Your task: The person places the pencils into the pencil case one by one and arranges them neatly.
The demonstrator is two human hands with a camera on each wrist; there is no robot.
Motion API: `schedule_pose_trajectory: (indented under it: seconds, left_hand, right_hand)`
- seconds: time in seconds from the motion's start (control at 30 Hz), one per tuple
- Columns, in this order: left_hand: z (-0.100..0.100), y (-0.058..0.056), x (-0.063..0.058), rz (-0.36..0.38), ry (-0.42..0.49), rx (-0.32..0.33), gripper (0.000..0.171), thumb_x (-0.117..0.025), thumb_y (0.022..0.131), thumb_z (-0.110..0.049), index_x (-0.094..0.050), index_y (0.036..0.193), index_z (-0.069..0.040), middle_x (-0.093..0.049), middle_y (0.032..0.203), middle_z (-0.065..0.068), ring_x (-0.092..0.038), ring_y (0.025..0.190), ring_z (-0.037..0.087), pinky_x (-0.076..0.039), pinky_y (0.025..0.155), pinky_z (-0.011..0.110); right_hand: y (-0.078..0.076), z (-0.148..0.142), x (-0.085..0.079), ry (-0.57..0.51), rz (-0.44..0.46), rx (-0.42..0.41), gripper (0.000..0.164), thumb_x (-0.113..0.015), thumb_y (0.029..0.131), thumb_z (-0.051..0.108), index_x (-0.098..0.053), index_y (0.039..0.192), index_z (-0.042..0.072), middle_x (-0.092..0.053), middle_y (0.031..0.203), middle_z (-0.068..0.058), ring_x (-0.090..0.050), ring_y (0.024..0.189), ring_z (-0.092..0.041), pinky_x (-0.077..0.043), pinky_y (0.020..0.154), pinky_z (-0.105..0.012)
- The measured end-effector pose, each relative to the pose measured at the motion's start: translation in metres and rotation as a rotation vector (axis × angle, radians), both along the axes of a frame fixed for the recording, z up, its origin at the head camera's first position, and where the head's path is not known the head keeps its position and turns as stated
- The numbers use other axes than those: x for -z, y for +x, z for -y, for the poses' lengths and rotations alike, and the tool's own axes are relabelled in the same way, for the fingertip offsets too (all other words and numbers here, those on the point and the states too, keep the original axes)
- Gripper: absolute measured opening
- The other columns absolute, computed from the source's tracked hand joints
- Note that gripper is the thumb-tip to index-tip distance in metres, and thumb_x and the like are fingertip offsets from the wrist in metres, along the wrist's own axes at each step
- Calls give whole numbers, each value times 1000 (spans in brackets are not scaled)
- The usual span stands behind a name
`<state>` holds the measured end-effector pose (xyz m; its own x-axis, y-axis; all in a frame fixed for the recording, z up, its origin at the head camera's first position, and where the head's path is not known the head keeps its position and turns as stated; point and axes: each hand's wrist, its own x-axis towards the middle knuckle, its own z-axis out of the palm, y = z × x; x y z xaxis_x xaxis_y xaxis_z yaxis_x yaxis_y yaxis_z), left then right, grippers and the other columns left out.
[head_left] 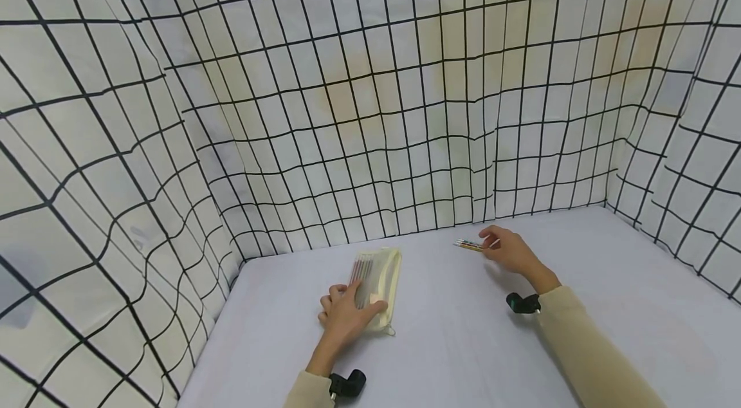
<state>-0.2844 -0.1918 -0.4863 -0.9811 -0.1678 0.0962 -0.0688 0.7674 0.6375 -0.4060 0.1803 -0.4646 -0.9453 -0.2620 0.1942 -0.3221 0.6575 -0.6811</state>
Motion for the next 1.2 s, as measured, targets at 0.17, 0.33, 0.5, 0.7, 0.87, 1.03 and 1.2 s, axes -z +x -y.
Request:
schedule_pose_trajectory:
  seconds: [0.17,0.33,0.5,0.7,0.87,1.03,1.2]
  left_hand:
    - [1,0,-1,-2,0,0,91,-73,75,-61,-51,151,-16,-40,143,20,-32,125,41,-27,90,56]
    - [1,1,-2,-3,2,1,90,-73,76,-61,-51,151,-16,-40,143,20,-32,125,41,-27,89,56]
    - [1,1,-2,-3,-1,0,91,-73,76,-62,-51,151,-16,-40,143,20,-32,125,41,-27,90,56]
    - [1,1,-1,-9,-2,-1,90,-73,75,-61,-52,150,-16,-40,142,20,-33,124,41,-27,90,57]
    - [1,1,0,-4,-3,-4,89,-74,75,-60,-52,150,-16,-40,142,19,-33,125,41,-28,90,57]
    - [0,0,0,-8,-8,0,89,-75,74,-60,-52,149,-17,-41,141,19,-33,124,41,-28,89,57]
    - [0,0,0,-8,-11,-3,89,-74,74,-61,-53,149,-17,-41,142,18,-33,125,41,-28,89,57]
  right_hand:
    - [2,-7,-3,5,12,-14,38,-63,92,-1,-57,130,-7,-68,109,-21,-65,106,-37,-53,83,-43]
    - [1,-12,-1,17,32,-15,40,-60,90,-3,-56,130,-8,-66,110,-22,-65,105,-37,-54,78,-38]
    - [1,-16,0,25,51,-11,41,-59,89,-5,-56,130,-7,-66,110,-22,-64,104,-36,-53,74,-35]
    - [3,-20,-2,48,69,13,40,-60,90,-5,-56,130,-6,-65,111,-21,-63,104,-37,-52,72,-33]
    - [3,-21,-1,64,78,9,39,-60,89,-4,-58,128,-6,-66,111,-21,-63,102,-34,-51,73,-34]
    - [2,-21,2,106,63,7,31,-63,90,-4,-64,121,-2,-67,105,-16,-62,97,-29,-52,76,-38]
    - [2,-22,5,172,18,-25,25,-62,90,-5,-69,113,2,-68,97,-10,-58,88,-23,-47,78,-38]
